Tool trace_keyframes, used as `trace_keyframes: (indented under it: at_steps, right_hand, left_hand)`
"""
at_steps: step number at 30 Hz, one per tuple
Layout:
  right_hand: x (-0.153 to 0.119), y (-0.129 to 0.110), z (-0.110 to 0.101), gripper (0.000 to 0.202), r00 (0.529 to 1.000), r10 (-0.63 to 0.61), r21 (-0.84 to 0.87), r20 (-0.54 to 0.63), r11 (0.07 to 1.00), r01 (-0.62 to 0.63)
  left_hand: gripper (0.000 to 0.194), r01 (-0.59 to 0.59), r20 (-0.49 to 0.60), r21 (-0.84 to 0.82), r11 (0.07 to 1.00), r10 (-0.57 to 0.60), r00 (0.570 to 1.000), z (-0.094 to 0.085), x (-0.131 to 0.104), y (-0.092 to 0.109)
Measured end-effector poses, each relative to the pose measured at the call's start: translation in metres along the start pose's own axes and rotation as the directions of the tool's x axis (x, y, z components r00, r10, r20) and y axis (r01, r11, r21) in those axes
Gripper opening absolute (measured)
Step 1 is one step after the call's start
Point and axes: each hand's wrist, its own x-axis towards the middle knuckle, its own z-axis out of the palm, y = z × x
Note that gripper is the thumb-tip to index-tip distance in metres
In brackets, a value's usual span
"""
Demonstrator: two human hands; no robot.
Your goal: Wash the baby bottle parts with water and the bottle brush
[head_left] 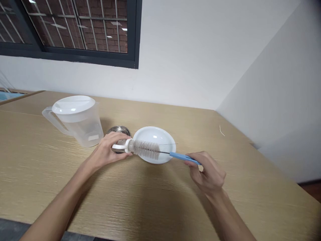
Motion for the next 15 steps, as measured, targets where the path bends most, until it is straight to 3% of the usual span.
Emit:
trace_keyframes:
  at_steps: [5, 9, 12, 15]
  right_hand:
    - [-0.002, 0.002, -0.001, 0.005, 1.000, -0.014, 0.002, -0.008, 1.000, 0.014]
    - [0.001, 0.002, -0.001, 0.007, 1.000, 0.016, 0.021, 0.014, 1.000, -0.017]
    - [0.006, -0.001, -0.001, 0.025, 0.972, 0.204, 0.064, 0.118, 0.975, -0.213]
    - [0.009, -0.002, 0.000, 0.044, 0.854, 0.417, 0.109, 0.311, 0.877, -0.468]
  left_hand:
    - [0.059, 0.013, 0.107, 0.096, 0.995, -0.023, 0.994, 0.000, -0.004, -0.005]
    - [0.053, -0.022, 0.070, 0.174, 0.984, 0.009, 0.997, 0.000, -0.005, -0.007]
    - [0.050, -0.038, 0.016, 0.231, 0.972, 0.035, 0.999, -0.001, -0.007, -0.009]
    - [0.047, -0.047, 0.002, 0.279, 0.959, 0.049, 0.999, -0.002, -0.008, -0.010]
